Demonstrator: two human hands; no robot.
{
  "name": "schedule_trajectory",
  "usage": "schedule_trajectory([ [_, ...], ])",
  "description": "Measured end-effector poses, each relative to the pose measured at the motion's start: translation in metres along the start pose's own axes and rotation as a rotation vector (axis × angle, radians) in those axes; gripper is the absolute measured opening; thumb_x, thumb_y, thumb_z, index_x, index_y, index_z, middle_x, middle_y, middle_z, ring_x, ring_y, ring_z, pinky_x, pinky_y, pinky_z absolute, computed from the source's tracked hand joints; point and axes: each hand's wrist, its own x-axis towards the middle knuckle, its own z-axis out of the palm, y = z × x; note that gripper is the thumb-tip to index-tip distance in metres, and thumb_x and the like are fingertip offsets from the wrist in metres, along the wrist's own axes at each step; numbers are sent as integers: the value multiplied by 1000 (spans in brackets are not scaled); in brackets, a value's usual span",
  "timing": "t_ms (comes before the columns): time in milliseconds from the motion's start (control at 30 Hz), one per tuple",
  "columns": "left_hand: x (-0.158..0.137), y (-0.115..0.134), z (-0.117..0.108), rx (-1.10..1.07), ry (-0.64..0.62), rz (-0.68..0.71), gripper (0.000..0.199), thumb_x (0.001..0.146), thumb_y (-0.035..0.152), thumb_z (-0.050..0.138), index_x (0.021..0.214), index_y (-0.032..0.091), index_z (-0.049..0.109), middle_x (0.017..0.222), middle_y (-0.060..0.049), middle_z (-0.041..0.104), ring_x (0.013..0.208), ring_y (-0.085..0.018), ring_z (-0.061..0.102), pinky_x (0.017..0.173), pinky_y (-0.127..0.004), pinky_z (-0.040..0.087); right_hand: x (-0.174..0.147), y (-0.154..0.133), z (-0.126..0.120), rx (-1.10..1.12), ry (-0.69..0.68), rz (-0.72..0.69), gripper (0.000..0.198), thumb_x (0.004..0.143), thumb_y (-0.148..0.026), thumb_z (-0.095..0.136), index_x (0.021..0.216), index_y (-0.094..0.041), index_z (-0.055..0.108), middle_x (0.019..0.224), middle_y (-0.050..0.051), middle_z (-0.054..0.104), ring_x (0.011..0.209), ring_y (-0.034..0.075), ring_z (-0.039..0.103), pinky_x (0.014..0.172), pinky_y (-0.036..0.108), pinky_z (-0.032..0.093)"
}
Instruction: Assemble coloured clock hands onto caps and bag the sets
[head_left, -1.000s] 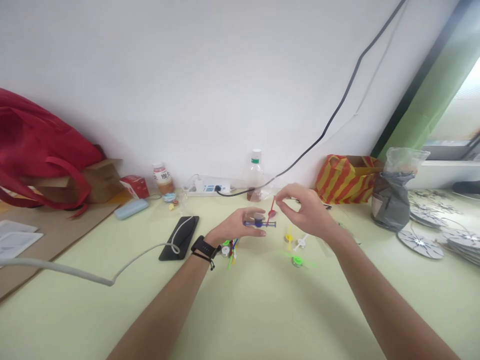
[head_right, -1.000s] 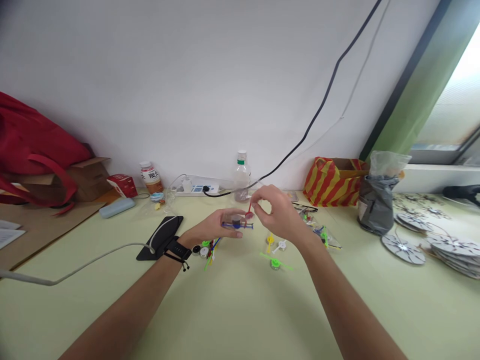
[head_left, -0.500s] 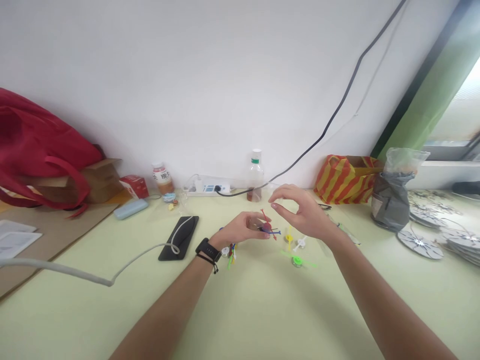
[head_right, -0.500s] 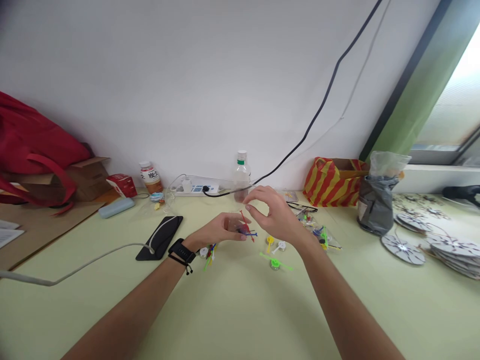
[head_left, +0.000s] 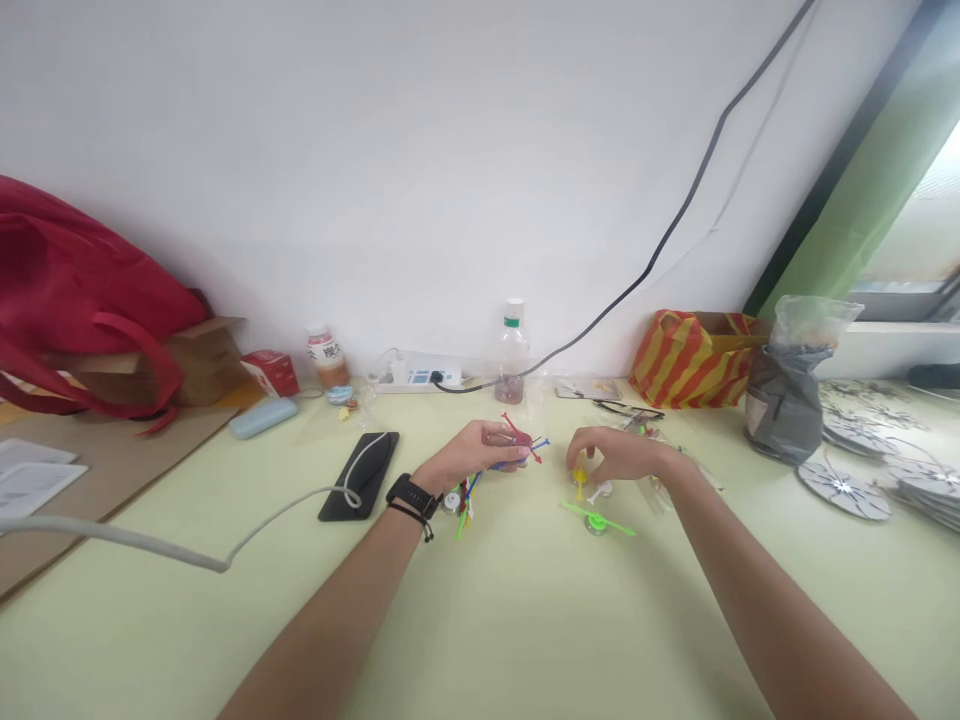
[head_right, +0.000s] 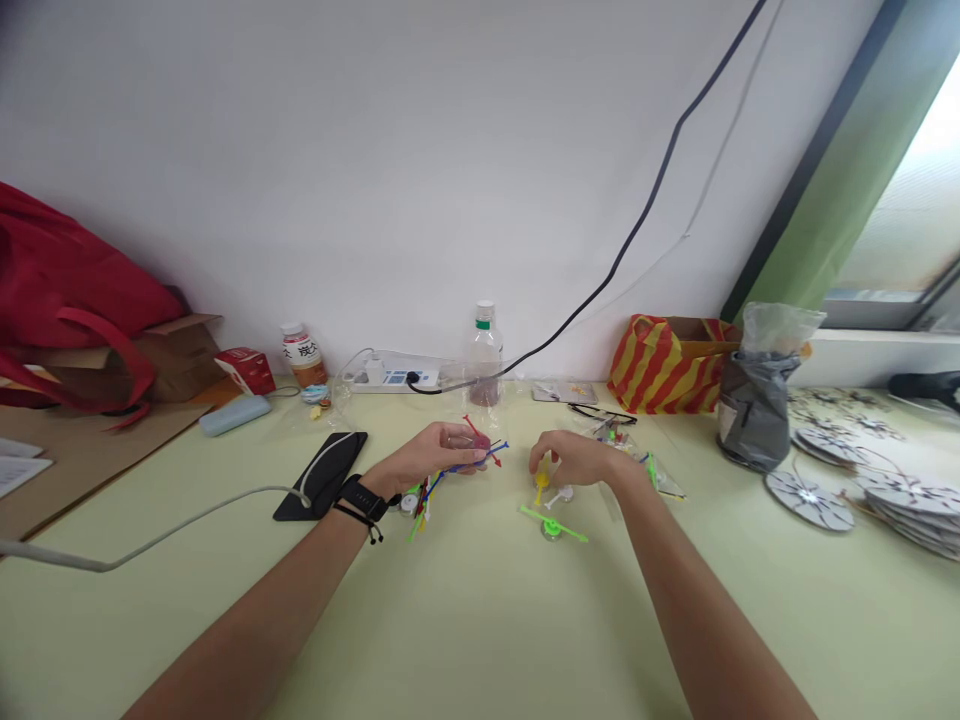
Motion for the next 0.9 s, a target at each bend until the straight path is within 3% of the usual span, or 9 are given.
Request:
schedule_trajectory([
  [133, 0, 0, -3, 13, 8, -4, 48, 72, 44, 89, 107, 13, 77, 111, -16, 77, 99, -23, 73, 87, -33, 59, 8, -4, 8, 28, -49, -32, 25, 60, -18, 77, 84, -26, 80, 96, 3, 71, 85, 22, 66, 67, 27, 52],
  [267, -3, 6, -2, 60, 2, 14, 46, 72, 44, 89, 106, 15, 76, 110, -15, 77, 102, -25, 73, 83, -32, 60, 13, -4, 7, 51, 5, -21, 10, 71, -24, 72, 78, -21, 78, 89, 4, 74, 79, 20, 66, 64, 27, 51],
  [400, -5, 10, 0, 123, -19, 33, 44, 74, 44, 87, 106, 16, 75, 110, -15, 78, 105, -26, 72, 81, -31, 59, 8, -11, -9, 98, 246, -19, 22, 85, -38, 65, 81, -19, 75, 82, 5, 74, 75, 21, 68, 68, 32, 54],
  [567, -5, 11, 2, 161, -56, 28, 42, 76, 46, 85, 103, 15, 74, 109, -15, 78, 107, -27, 72, 80, -31, 57, -10, -36, -36, 349, 697, -80, 38, 87, -53, 69, 108, -21, 71, 80, 5, 75, 77, 22, 73, 72, 35, 60],
  [633, -5, 10, 3, 171, -73, 25, 43, 75, 46, 85, 103, 16, 74, 110, -15, 78, 107, -27, 72, 77, -29, 56, -17, -51, -42, 408, 826, -119, 38, 89, -54, 68, 109, -22, 71, 82, 6, 75, 77, 22, 73, 75, 38, 62],
  [767, -5, 11, 8, 189, -98, 54, 47, 70, 45, 88, 104, 15, 74, 110, -14, 77, 103, -27, 72, 80, -31, 56, -22, -78, -42, 390, 980, -200, 32, 93, -50, 66, 110, -24, 73, 90, 7, 76, 79, 23, 74, 77, 40, 63],
  [900, -7, 15, 13, 217, -145, 125, 44, 72, 44, 87, 103, 16, 75, 107, -13, 78, 100, -25, 74, 91, -33, 54, -20, -94, -35, 268, 1041, -184, 28, 92, -46, 67, 109, -23, 72, 85, 6, 75, 77, 23, 74, 74, 39, 63],
])
